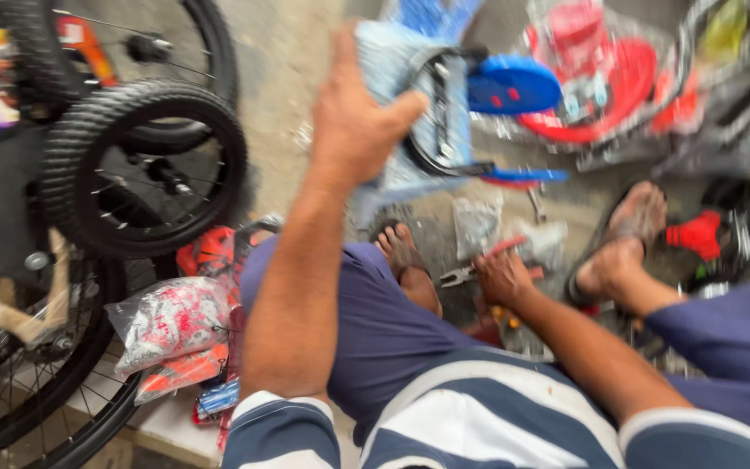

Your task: The person sits on the floor and assembles a blue plastic bicycle seat onto a black metal frame. They use pliers to tighten the metal clamps securing the seat to the frame and adjust the position of the seat components.

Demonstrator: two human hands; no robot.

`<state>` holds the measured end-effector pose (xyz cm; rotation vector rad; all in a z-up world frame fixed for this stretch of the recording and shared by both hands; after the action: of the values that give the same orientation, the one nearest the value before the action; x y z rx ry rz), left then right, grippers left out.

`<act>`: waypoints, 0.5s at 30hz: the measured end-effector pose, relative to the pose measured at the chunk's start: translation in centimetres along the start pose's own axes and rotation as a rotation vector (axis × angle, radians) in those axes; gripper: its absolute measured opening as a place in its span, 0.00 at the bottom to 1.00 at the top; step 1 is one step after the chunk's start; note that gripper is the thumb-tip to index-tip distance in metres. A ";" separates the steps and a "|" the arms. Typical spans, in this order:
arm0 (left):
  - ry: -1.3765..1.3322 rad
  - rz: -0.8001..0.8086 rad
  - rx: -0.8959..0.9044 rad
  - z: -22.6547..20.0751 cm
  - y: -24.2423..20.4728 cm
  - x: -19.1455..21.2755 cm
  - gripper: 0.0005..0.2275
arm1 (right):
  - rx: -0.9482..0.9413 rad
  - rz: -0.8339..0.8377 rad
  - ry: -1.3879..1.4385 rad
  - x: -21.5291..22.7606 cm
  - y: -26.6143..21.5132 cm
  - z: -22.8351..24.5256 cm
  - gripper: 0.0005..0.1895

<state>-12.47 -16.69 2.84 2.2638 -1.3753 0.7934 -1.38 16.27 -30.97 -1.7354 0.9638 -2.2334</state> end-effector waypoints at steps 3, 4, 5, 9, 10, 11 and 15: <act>0.039 0.043 0.070 -0.1 0.1 -0.9 0.37 | -0.178 0.154 0.274 3.5 -0.5 -1.0 0.21; 0.042 0.089 0.151 0.1 0.1 -1.4 0.37 | -0.263 0.284 0.416 4.2 -1.0 -1.4 0.21; 0.047 0.081 0.121 -0.3 0.1 -1.6 0.38 | -0.218 0.291 0.460 5.7 -1.4 -1.4 0.21; 0.047 0.075 0.031 -1.6 -0.2 -2.1 0.38 | -0.141 0.273 0.706 10.5 -4.6 -3.0 0.25; 0.041 0.073 0.018 -1.9 -0.3 -2.3 0.39 | -0.145 0.255 0.781 11.5 -5.9 -4.0 0.27; 0.047 0.108 0.057 -1.9 -0.4 -2.6 0.38 | -0.145 0.337 0.803 12.0 -7.7 -4.7 0.26; 0.052 0.129 0.048 -2.9 -1.2 -3.3 0.39 | -0.128 0.322 1.302 15.5 -14.3 -7.1 0.32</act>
<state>-13.34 -12.21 2.94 2.1913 -1.5058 0.9303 -9.08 22.67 -11.10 0.1302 1.3955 -2.9385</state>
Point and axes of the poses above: each hand's wrist, its own y-axis towards the middle knuckle, its own x-axis out of the back of the hand, z = x × y, the point moved 5 cm from there along y, towards the middle knuckle, and after that the axes turned 5 degrees about z, right-handed, at the moved point
